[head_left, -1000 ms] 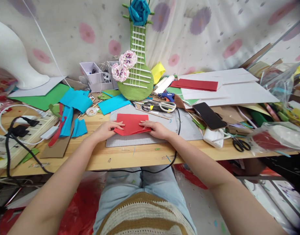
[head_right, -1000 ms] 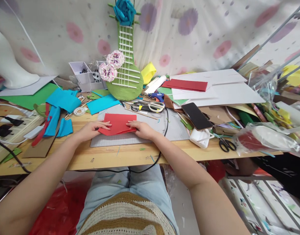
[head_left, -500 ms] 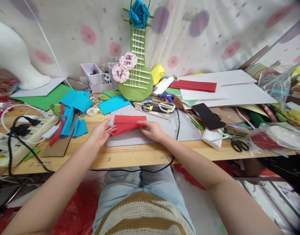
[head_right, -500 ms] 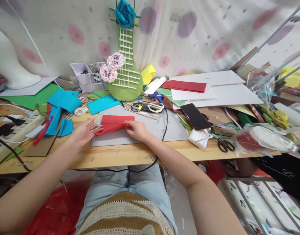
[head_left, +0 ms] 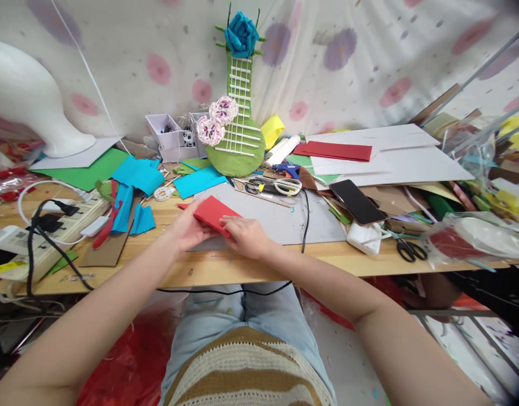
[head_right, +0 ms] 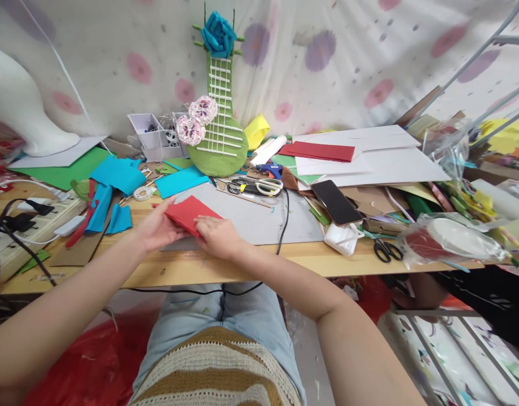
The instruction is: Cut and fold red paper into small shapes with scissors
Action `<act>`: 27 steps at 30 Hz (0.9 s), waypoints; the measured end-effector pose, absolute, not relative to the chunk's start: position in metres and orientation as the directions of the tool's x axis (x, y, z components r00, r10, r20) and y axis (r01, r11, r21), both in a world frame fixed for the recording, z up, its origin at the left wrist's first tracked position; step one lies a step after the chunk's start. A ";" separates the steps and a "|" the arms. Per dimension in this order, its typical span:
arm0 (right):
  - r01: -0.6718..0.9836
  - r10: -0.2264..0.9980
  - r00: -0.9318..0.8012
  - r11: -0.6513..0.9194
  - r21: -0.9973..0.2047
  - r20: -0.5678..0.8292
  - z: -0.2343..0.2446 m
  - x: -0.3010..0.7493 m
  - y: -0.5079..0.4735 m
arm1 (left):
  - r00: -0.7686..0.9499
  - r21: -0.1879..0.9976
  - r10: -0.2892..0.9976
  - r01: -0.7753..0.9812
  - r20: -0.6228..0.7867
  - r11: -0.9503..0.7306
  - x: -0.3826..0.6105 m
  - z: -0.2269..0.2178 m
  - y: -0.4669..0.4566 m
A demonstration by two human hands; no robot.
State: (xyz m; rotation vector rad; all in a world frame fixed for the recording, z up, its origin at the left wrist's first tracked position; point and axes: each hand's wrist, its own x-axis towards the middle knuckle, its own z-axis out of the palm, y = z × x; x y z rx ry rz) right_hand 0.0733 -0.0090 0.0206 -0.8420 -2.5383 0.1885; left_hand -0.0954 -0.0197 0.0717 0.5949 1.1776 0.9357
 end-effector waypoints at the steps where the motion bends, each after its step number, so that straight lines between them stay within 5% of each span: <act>1: 0.502 0.558 -0.743 0.830 -0.243 0.370 0.021 0.070 -0.014 | -0.004 0.817 0.862 -0.322 -0.506 0.478 -0.091 0.070 -0.017; 4: 0.405 0.471 -0.816 0.879 -0.249 0.335 0.026 0.065 -0.022 | -0.293 0.846 0.800 -0.288 -0.523 0.448 -0.086 0.065 -0.012; 7: 0.269 0.448 -0.807 0.858 -0.437 0.384 0.034 0.070 -0.012 | -0.326 0.890 0.828 -0.182 -0.455 0.418 -0.095 0.065 -0.010; 10: 0.168 0.740 -0.529 0.572 -0.803 0.417 0.037 0.079 0.018 | -0.154 0.944 0.936 -0.148 -0.316 0.294 -0.111 0.070 -0.002; 12: -0.007 0.907 -0.342 0.258 -0.966 0.245 0.037 0.083 0.042 | -0.067 0.964 0.978 -0.194 -0.198 0.182 -0.121 0.072 0.007; 14: -0.213 0.903 -0.413 0.031 -0.976 0.119 0.037 0.085 0.061 | -0.008 0.963 0.995 -0.254 -0.100 0.095 -0.124 0.073 0.019; 17: -0.323 0.844 -0.528 -0.100 -0.941 0.092 0.042 0.084 0.075 | 0.064 0.949 0.997 -0.312 -0.033 0.052 -0.120 0.072 0.035; 27: -0.256 0.960 -0.265 0.019 -0.966 0.089 0.035 0.086 0.071 | 0.057 0.974 0.994 -0.215 0.088 -0.074 -0.104 0.046 0.045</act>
